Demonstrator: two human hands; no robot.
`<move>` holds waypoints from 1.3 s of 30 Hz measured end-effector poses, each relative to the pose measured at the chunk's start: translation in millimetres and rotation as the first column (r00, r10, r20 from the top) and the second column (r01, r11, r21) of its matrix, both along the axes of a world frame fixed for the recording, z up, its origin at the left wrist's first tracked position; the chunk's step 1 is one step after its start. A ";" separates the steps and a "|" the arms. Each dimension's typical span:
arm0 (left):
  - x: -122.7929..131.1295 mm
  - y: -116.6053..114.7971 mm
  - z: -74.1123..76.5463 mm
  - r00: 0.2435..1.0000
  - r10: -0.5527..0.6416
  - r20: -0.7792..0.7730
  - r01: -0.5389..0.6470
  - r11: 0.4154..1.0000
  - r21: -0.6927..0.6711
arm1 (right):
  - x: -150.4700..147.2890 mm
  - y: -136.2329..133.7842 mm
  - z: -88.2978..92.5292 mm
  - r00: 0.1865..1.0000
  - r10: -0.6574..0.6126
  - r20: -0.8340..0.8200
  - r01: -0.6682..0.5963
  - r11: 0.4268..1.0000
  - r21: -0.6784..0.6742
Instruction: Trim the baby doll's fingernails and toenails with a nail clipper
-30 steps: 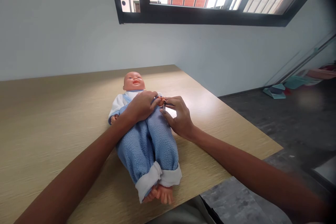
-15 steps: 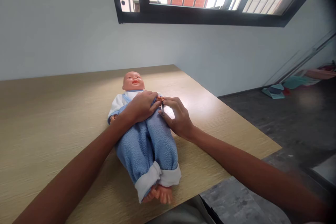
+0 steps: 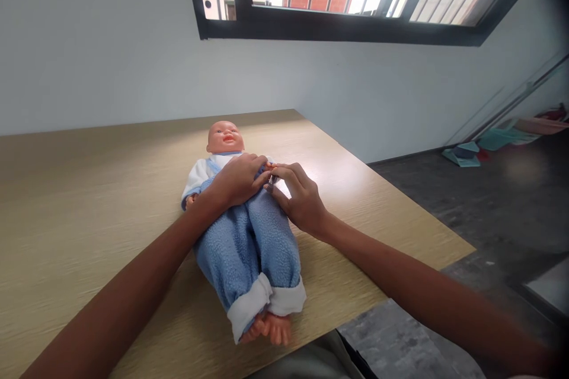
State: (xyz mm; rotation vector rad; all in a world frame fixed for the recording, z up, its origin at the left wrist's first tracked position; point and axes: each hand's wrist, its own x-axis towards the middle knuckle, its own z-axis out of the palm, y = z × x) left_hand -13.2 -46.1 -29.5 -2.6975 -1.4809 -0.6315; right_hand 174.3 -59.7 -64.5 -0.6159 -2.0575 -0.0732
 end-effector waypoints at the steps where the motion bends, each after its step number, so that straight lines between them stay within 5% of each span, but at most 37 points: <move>1: -0.2 0.2 0.0 1.000 -0.002 0.001 0.002 1.000 -0.002 | -0.6 -0.3 0.8 1.000 -0.016 0.004 0.016 1.000 -0.005; 14: -1.8 1.6 -2.4 1.000 -0.006 -0.010 0.006 1.000 -0.003 | -8.0 -3.8 9.0 0.989 -0.148 -0.008 0.148 0.989 -0.030; 26: 1.5 -2.3 1.5 0.999 0.014 -0.032 -0.013 1.000 0.017 | 12.2 17.8 -12.1 0.931 0.213 -0.297 -0.262 0.955 -0.137; 39: 1.4 -2.6 2.2 0.999 0.008 -0.045 -0.008 1.000 0.003 | 16.3 25.9 -14.5 0.881 0.332 -0.337 -0.405 0.897 -0.175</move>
